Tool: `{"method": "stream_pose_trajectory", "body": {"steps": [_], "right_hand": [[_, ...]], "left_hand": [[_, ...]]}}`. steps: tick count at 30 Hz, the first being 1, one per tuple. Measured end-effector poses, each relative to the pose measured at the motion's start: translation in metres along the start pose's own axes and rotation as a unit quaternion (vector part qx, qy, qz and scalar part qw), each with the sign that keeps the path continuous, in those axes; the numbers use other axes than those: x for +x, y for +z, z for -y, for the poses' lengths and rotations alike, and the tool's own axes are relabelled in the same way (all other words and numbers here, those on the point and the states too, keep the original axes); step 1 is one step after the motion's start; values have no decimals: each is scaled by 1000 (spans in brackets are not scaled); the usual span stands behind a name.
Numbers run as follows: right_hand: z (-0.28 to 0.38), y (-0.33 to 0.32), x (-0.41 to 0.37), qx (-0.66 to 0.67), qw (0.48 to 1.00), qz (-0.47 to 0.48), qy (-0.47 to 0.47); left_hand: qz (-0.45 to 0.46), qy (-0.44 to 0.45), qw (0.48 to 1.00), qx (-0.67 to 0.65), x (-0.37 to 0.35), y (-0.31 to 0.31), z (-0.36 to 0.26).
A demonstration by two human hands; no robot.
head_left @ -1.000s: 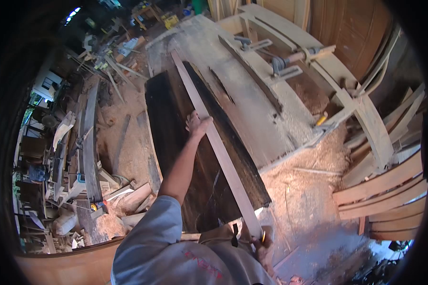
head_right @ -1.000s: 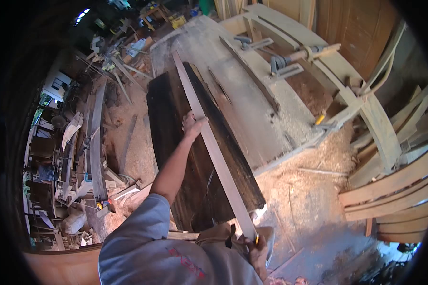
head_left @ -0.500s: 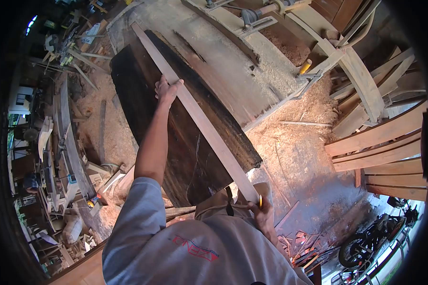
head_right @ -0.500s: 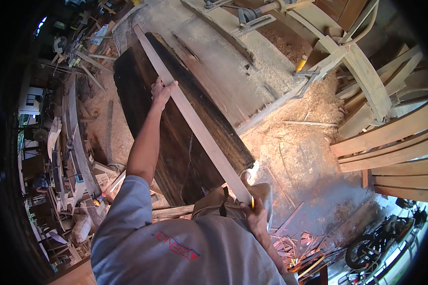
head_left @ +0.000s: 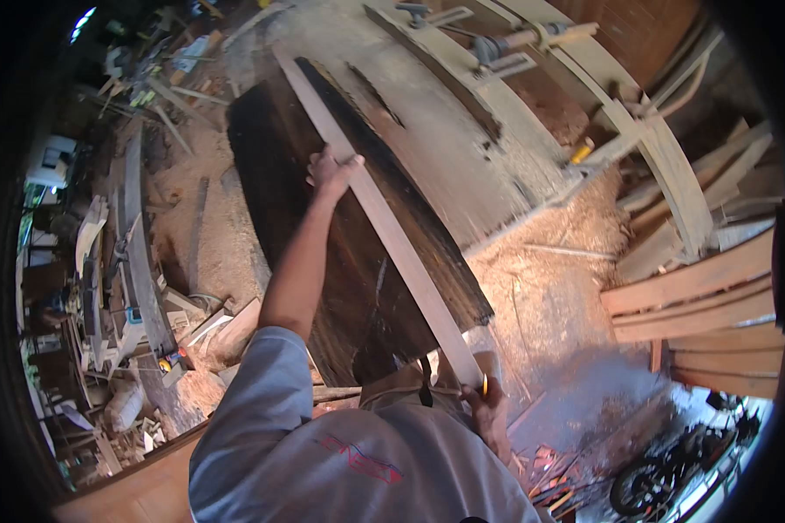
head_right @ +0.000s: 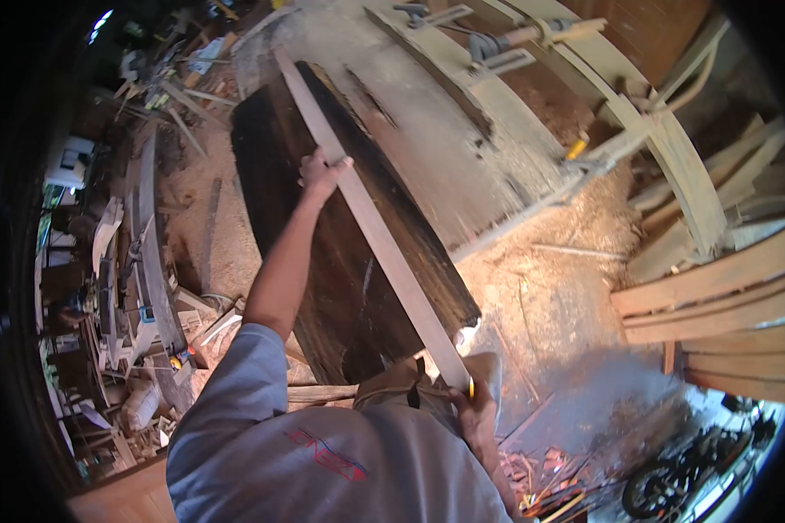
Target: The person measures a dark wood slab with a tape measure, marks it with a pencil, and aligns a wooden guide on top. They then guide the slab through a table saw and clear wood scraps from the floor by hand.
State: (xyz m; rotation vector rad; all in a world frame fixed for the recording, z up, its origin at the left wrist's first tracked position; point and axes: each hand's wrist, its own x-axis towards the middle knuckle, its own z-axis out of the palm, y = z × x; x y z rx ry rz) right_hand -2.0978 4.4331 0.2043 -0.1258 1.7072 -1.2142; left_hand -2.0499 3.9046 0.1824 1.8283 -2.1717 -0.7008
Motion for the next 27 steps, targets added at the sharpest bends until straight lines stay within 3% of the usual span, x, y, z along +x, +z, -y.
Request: {"method": "stream_pose_trajectory", "body": {"steps": [2, 7, 11, 12, 13, 14, 17, 20, 23, 24, 27], "right_hand": [[22, 1, -5, -5, 1000, -10, 10], [38, -31, 4, -205, 977, -27, 42], [29, -84, 39, -202, 971, -38, -123], [66, -84, 44, -291, 949, -49, -111], [101, -78, 46, -287, 939, -44, -183], [108, -80, 58, -228, 956, -68, -174], [190, -44, 63, -270, 950, -80, -135], [206, -16, 90, -375, 883, -61, -276], [216, 18, 117, -362, 838, 13, -407], [230, 36, 115, -347, 858, 35, -376], [273, 89, 141, -383, 828, 57, -407]], "left_hand": [[-42, 17, 999, 23, -10, -3, -2], [-4, 79, 994, 80, -15, -14, -4], [51, 118, 981, 142, -7, -21, -4], [76, 123, 977, 159, -4, -25, -5], [103, 129, 971, 174, -1, -28, -6], [131, 129, 966, 182, 1, -33, -8], [191, 123, 953, 203, 3, -42, -12], [187, 96, 960, 187, -1, -34, -15], [196, 109, 954, 200, -3, -35, -19], [201, 114, 951, 205, -4, -38, -21], [207, 128, 949, 200, -7, -40, -21]]}}
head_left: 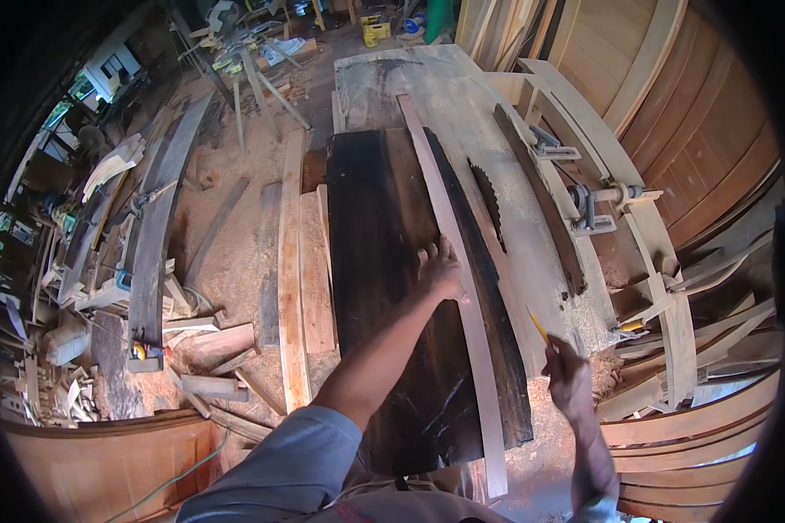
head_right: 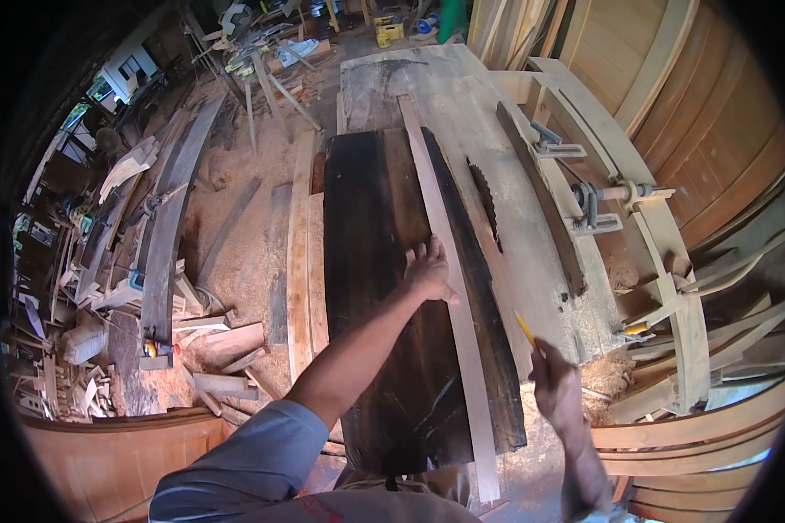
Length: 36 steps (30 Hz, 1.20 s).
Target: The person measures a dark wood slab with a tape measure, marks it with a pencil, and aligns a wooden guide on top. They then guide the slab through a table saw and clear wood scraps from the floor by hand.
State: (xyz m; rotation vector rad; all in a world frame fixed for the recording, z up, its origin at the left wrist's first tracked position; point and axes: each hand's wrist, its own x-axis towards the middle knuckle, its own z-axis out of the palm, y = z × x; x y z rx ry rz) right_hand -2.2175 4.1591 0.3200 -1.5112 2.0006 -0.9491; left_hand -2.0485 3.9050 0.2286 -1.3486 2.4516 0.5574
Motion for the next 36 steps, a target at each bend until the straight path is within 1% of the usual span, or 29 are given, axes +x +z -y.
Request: {"method": "stream_pose_trajectory", "body": {"steps": [2, 3, 4, 5, 6, 8, 10, 13, 15, 16, 17, 19, 22, 25, 27, 29, 31, 33, 34, 35, 36], "right_hand": [[5, 19, 64, -60, 994, -41, -82], [20, 25, 101, -97, 995, -14, -27], [14, 41, 142, -71, 993, -41, -85], [15, 58, 184, -42, 993, -46, -97], [5, 82, 231, -57, 988, -81, -118], [11, 121, 319, -43, 990, -84, -107], [-1, 168, 410, -113, 985, -93, -96], [-4, 223, 489, -133, 984, -104, -58], [-44, 272, 546, -187, 974, -49, -120], [-39, 282, 556, -212, 969, -28, -127], [-32, 291, 566, -235, 963, -7, -134], [10, 265, 542, -286, 954, 19, -86], [8, 265, 544, -228, 969, 7, -94], [3, 256, 550, -290, 923, 69, -243], [-11, 247, 523, -273, 920, 106, -260], [-2, 218, 486, -196, 953, 108, -205], [-11, 202, 452, -322, 873, 183, -316], [-19, 182, 404, -303, 871, 242, -303], [-21, 168, 368, -222, 909, 260, -236], [-22, 152, 331, -140, 937, 273, -167], [-21, 133, 291, -168, 935, 262, -170]], "left_hand": [[-8, 7, 1000, 1, 2, 3, 0], [-11, 13, 1000, 7, 1, 3, 0], [-16, 15, 1000, 5, -1, 3, 0], [-19, 15, 1000, 6, -4, 3, -2], [-24, 14, 1000, 8, -5, 2, -2], [-34, 14, 999, 18, -5, 2, -4], [-48, 15, 998, 29, -9, 2, -6], [-79, 18, 996, 40, -14, -1, -7], [-152, 18, 986, 73, -4, 22, -6], [-187, 18, 978, 89, -2, 28, -4], [-189, 16, 978, 90, -2, 32, 0], [-193, 26, 977, 87, -7, 27, -2], [-146, 9, 987, 64, -8, 13, -7], [-114, 20, 992, 54, -11, 8, -7], [-97, 10, 993, 64, -13, 4, -9], [-83, 5, 994, 68, -10, 2, -9], [-63, 4, 996, 67, -8, 3, -6], [-45, -1, 998, 48, -7, 2, -3], [-33, -1, 999, 39, -7, 1, -2], [-33, -7, 999, 28, -6, -1, -2], [-29, -15, 999, 15, -7, -4, -3]]}}
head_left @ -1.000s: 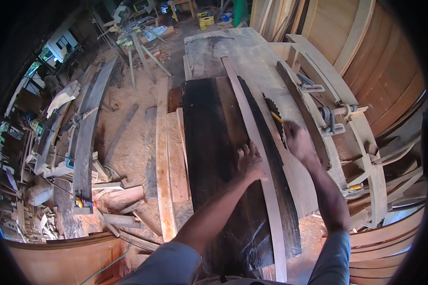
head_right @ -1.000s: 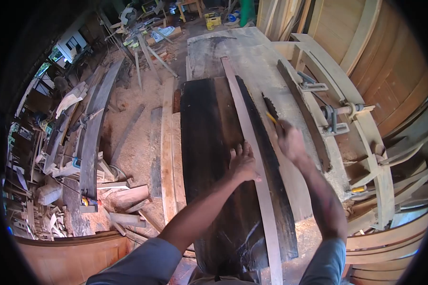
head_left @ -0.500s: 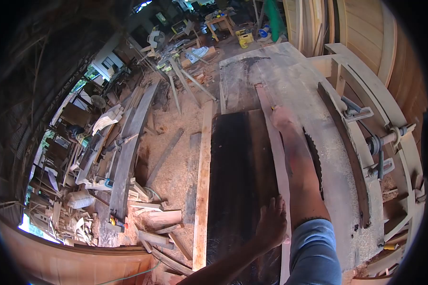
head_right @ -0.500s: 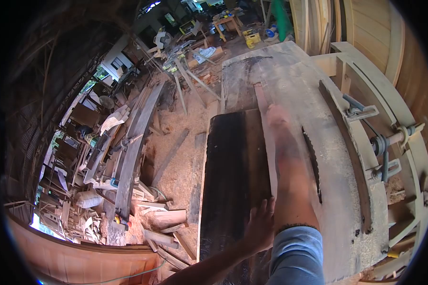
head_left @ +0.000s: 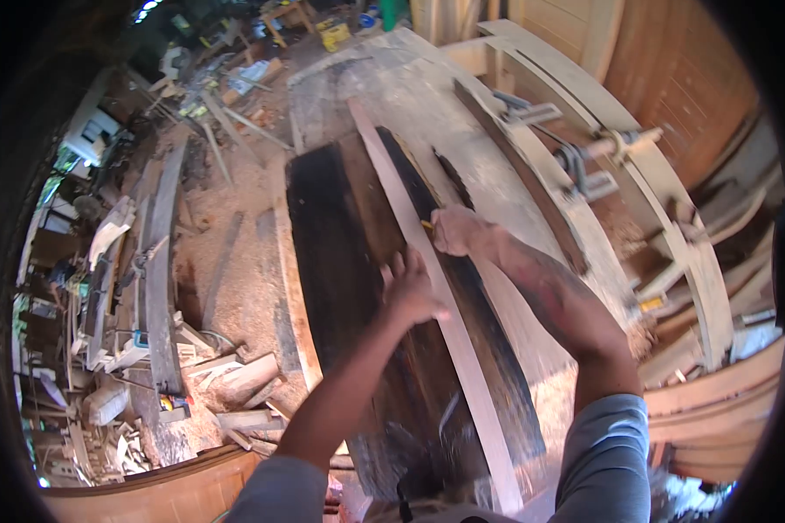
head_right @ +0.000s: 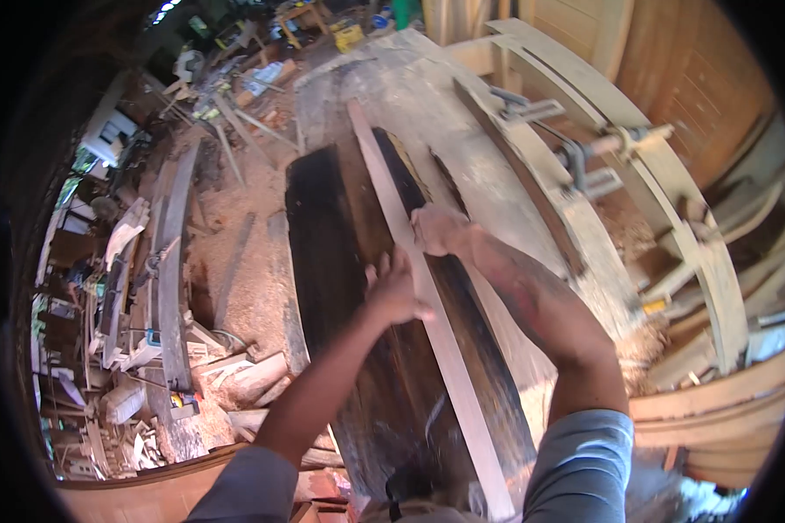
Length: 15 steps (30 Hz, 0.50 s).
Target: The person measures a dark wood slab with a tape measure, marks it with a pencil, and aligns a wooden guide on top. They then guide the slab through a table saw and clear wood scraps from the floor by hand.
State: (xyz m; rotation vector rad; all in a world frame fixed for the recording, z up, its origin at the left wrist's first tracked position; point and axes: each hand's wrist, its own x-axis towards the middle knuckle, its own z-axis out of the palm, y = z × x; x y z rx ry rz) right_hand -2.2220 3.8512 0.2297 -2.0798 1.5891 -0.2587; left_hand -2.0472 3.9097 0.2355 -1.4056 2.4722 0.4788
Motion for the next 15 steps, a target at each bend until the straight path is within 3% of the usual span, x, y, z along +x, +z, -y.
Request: {"method": "stream_pose_trajectory", "body": {"steps": [2, 3, 5, 6, 9, 10, 12, 15], "right_hand": [[25, 14, -87, -55, 998, 3, 18], [26, 34, -132, -22, 999, -43, -10], [63, 35, -238, 53, 995, 44, 70], [64, 67, -290, 17, 999, -1, 43], [125, 75, -425, -7, 968, 199, 155], [139, 79, -461, -14, 951, 265, 162], [130, 137, -558, 29, 940, 308, 146], [161, 72, -530, 54, 935, 242, 253]], "left_hand": [[6, 7, 1000, 11, -1, -5, 0], [11, 6, 999, 38, 3, -4, 0], [-2, 1, 999, 48, 13, 4, 2], [27, -3, 998, 59, 10, -6, -4], [57, -24, 995, 74, 18, -8, -7], [67, -32, 994, 81, 19, -10, -9], [75, -41, 990, 112, 19, -16, -15], [77, -45, 985, 145, 20, -16, -16]]}}
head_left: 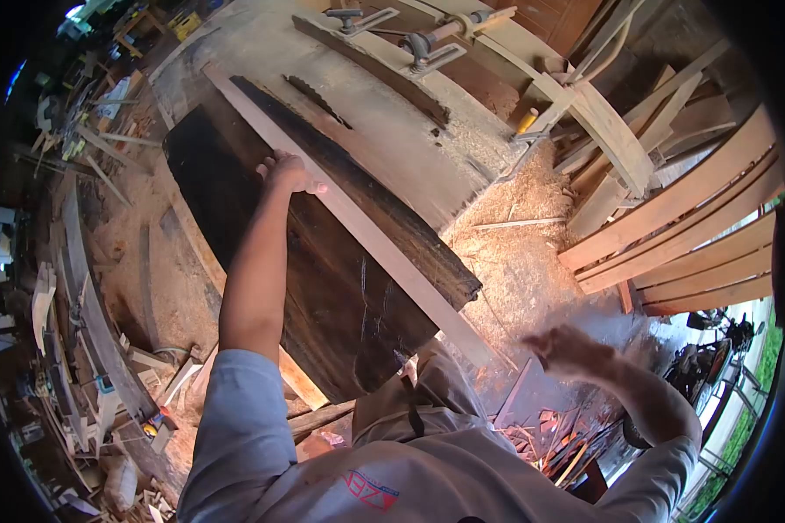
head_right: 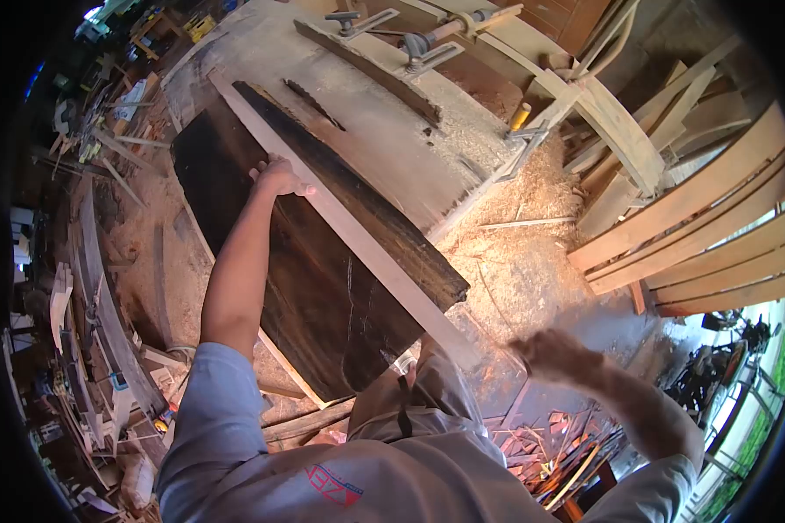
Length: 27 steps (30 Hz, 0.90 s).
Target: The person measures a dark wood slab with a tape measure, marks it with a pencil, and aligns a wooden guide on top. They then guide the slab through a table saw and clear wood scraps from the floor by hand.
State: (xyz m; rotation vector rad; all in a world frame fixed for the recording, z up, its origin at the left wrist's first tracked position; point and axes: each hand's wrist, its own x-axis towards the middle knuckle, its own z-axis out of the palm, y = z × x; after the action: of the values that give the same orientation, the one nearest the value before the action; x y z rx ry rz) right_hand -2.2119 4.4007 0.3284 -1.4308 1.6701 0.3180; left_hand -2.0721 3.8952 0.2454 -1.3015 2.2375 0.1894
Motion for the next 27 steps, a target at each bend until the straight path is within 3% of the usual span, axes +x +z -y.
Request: {"method": "stream_pose_trajectory", "body": {"steps": [2, 3, 5, 7, 12, 17, 19, 22, 25, 27], "right_hand": [[19, -52, 11, 57, 977, -202, -35], [14, -63, 34, 48, 929, -337, -146], [25, -99, 80, 44, 908, -387, -155], [19, -104, 175, 56, 881, -435, -176], [74, -146, 259, 86, 917, -346, -180], [70, -113, 224, 16, 936, -242, -255], [59, -100, 196, 60, 931, -268, -240], [35, -98, 198, 130, 875, -415, -213], [38, -114, 208, 113, 911, -366, -150], [45, -120, 209, 55, 931, -322, -166]], "left_hand": [[1, -1, 1000, 11, 0, -1, -3], [13, -1, 1000, -7, -4, -5, -4], [7, -4, 1000, -22, -3, -2, -3], [0, 0, 1000, -21, -2, 4, 0], [57, -11, 997, 47, 0, -12, -9], [49, -11, 997, 61, 7, -9, -10], [36, -8, 998, 57, 10, -6, -7], [18, -5, 998, 53, 6, -4, -8], [22, 2, 999, 29, 4, -5, -7], [10, -1, 1000, 10, 8, 1, -3]]}}
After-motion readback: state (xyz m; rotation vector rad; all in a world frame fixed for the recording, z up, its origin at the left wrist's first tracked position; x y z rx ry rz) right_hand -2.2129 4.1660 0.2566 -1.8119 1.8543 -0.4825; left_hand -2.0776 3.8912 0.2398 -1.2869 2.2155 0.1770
